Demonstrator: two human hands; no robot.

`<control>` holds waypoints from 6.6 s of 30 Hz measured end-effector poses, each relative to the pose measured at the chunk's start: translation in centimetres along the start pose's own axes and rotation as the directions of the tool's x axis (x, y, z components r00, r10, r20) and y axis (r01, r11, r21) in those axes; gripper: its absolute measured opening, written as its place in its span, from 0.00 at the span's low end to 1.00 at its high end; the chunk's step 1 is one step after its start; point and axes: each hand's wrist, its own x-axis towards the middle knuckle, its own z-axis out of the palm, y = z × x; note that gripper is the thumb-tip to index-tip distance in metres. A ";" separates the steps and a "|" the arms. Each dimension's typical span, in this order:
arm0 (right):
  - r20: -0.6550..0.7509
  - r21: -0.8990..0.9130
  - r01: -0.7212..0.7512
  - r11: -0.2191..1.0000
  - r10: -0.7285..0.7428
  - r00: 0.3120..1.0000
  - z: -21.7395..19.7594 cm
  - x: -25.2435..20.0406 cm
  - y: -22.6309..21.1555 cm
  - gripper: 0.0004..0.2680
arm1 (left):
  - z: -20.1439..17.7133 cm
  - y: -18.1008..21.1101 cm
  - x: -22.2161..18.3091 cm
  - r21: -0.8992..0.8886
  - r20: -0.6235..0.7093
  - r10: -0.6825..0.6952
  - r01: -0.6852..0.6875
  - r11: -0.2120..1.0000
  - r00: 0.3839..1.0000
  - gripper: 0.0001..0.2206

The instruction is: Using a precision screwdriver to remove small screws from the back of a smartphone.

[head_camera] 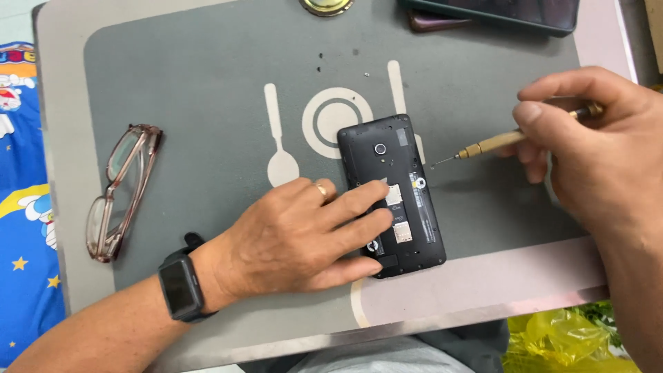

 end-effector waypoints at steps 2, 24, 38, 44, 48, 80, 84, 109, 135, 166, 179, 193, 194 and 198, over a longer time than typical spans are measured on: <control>0.009 0.006 0.049 0.999 -0.049 0.999 -0.2 -0.1 0.9 0.02 | 0.2 0.0 0.0 -0.003 0.018 -0.011 0.011 1.000 1.000 0.19; 0.015 -0.114 0.148 0.982 -0.147 0.989 -0.4 -1.3 0.6 0.04 | 0.9 -0.1 0.0 -0.056 0.064 -0.027 0.031 0.998 0.998 0.26; 0.009 0.048 0.105 0.993 -0.105 0.994 0.4 -0.3 1.9 0.03 | 1.1 -0.1 -0.1 -0.038 0.076 -0.023 0.026 0.999 0.997 0.27; 0.000 0.010 0.142 0.990 -0.142 0.990 0.4 -0.2 2.1 0.03 | 0.9 -0.1 -0.1 -0.051 0.076 -0.025 0.029 0.998 0.997 0.26; 0.005 0.005 0.147 0.989 -0.147 0.989 0.4 0.0 2.4 0.02 | 0.9 -0.2 0.0 -0.061 0.065 -0.021 0.025 0.998 0.998 0.25; 0.053 -0.018 0.248 0.969 -0.247 0.968 0.1 -0.5 2.7 0.05 | 0.9 -0.2 -0.1 -0.062 0.080 -0.024 0.029 0.998 0.996 0.26; 0.062 -0.027 0.276 0.961 -0.274 0.960 0.1 -0.5 2.8 0.06 | 0.9 -0.3 -0.1 -0.049 0.083 -0.021 0.025 0.999 0.996 0.27; 0.132 -0.026 0.385 0.923 -0.378 0.916 -0.4 -0.8 3.0 0.08 | 0.7 -0.3 -0.1 -0.049 0.093 -0.020 0.025 0.998 0.995 0.27; -0.030 0.196 0.086 0.977 -0.082 0.996 0.5 2.1 2.8 0.05 | 0.5 0.1 0.3 -0.184 0.003 -0.137 0.136 0.974 0.991 0.15; -0.136 0.182 0.091 0.979 -0.067 0.988 -0.7 2.9 2.1 0.08 | 9.7 -5.3 10.3 0.303 -0.090 -0.086 0.110 0.947 0.992 0.20; 0.154 -0.667 0.595 0.448 -0.699 0.698 -3.4 3.1 0.9 0.11 | 10.8 -5.6 11.6 0.325 -0.036 -0.221 0.221 0.919 0.975 0.17; 0.189 -0.504 0.468 0.726 -0.436 0.880 -4.4 1.5 -1.5 0.09 | -2.4 -1.9 7.8 0.053 -0.196 -0.216 0.230 0.972 0.957 0.16; 0.106 -0.353 0.366 0.861 -0.352 0.930 -3.9 1.4 -1.5 0.09 | -2.1 -1.4 6.4 0.051 -0.112 -0.222 0.228 0.972 0.969 0.18; 0.032 0.050 0.277 0.960 -0.278 0.960 -2.6 2.4 2.3 0.11 | 0.0 -0.7 1.6 -0.020 -0.016 -0.277 0.277 0.961 0.961 0.21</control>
